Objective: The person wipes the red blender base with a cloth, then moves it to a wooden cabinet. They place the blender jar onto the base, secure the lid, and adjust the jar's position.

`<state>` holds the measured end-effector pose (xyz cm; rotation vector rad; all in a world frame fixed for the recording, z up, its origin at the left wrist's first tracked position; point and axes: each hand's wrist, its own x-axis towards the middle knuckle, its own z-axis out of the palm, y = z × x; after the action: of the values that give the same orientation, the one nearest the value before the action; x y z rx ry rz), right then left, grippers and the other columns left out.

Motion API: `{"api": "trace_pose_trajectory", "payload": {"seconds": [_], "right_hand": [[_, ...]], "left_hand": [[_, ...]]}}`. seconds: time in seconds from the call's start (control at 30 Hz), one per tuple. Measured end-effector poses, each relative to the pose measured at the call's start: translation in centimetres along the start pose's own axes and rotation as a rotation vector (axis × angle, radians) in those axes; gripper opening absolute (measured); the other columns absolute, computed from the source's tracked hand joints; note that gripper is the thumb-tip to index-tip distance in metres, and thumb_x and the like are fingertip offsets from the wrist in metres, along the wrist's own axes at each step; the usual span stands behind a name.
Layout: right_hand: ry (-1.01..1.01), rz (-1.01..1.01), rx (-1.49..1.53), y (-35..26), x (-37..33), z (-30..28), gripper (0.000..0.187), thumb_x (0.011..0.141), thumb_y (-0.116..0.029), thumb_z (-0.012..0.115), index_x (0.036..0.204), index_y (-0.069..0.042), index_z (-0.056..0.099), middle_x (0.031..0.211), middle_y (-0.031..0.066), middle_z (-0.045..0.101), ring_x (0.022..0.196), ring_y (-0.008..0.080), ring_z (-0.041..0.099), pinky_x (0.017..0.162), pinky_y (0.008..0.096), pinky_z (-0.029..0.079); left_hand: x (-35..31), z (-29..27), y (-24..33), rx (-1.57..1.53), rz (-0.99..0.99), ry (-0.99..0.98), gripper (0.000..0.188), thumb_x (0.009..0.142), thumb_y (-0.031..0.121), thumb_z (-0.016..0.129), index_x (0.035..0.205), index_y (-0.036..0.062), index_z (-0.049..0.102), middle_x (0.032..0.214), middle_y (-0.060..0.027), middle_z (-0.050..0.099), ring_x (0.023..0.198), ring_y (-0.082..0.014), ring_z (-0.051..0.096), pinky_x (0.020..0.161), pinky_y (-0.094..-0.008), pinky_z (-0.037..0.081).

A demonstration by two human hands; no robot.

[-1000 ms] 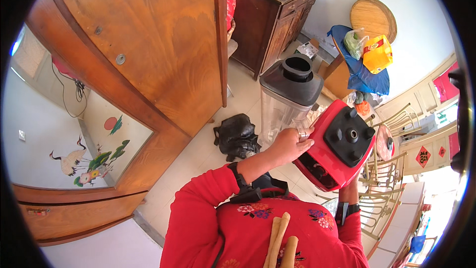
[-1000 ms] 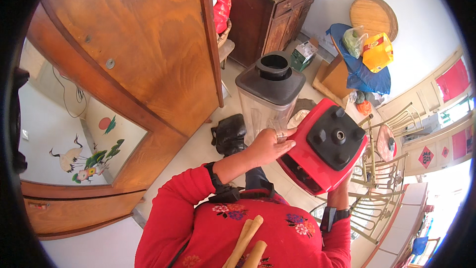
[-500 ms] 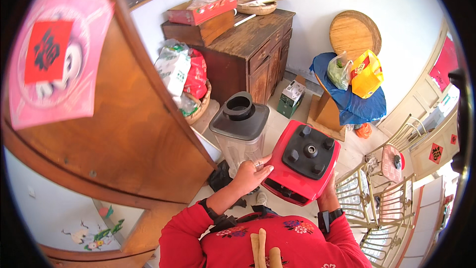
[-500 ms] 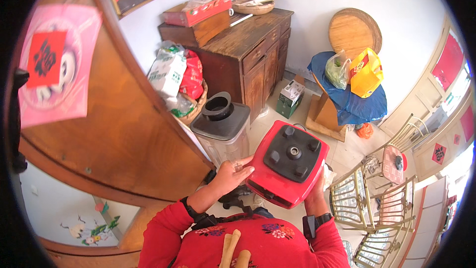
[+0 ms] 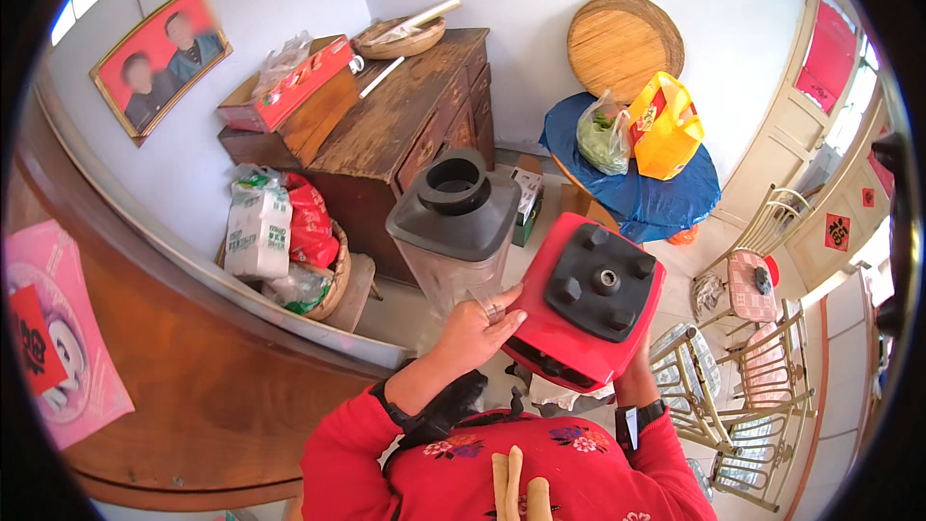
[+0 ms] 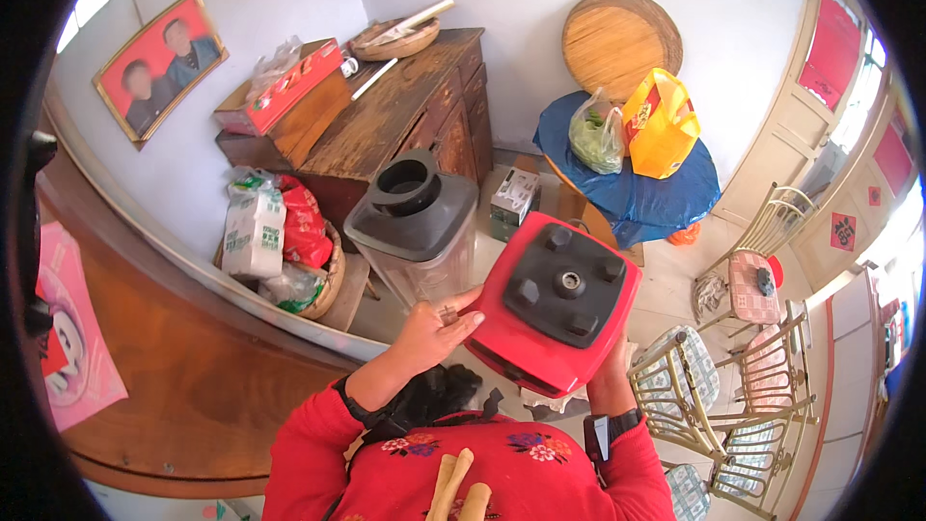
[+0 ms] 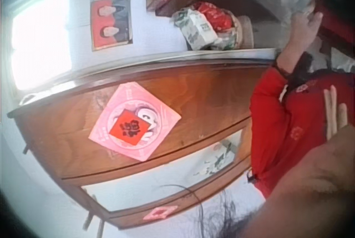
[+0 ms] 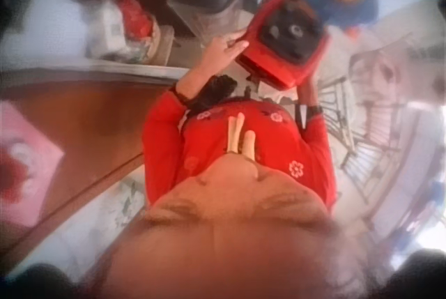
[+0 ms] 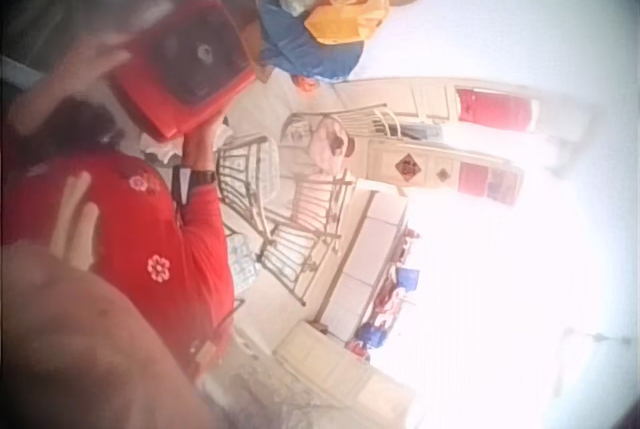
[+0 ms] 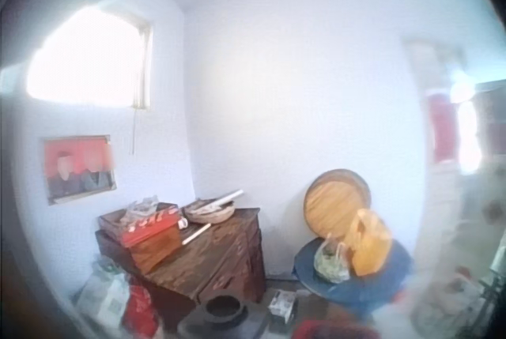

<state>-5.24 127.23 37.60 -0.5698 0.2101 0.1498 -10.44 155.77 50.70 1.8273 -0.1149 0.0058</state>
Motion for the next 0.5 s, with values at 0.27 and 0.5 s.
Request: {"api": "trace_pose_trajectory", "payload": {"seconds": [0.27, 0.5], "right_hand": [[0.005, -0.126, 0.004, -1.3, 2.3, 3.2, 0.047, 0.100, -0.039, 0.042, 0.130, -0.004, 0.052, 0.125, 0.0140, 0.060, 0.110, 0.0295, 0.059, 0.097, 0.0428, 0.049], [-0.004, -0.179, -0.034, 1.5, 4.9, 10.6, 0.047, 0.100, -0.039, 0.042, 0.130, -0.004, 0.052, 0.126, 0.0143, 0.060, 0.110, 0.0297, 0.059, 0.097, 0.0435, 0.049]], "left_hand": [[7.9, -1.3, -1.2, -0.065, 0.054, -0.250, 0.043, 0.093, 0.013, 0.061, 0.132, -0.0024, 0.051, 0.085, -0.0081, 0.054, 0.078, -0.0074, 0.049, 0.070, -0.0252, 0.046], [13.5, -10.3, 0.2, 0.035, 0.221, -0.260, 0.045, 0.094, 0.010, 0.061, 0.134, -0.0044, 0.049, 0.091, -0.0018, 0.064, 0.082, -0.0045, 0.055, 0.073, -0.0208, 0.047]]}}
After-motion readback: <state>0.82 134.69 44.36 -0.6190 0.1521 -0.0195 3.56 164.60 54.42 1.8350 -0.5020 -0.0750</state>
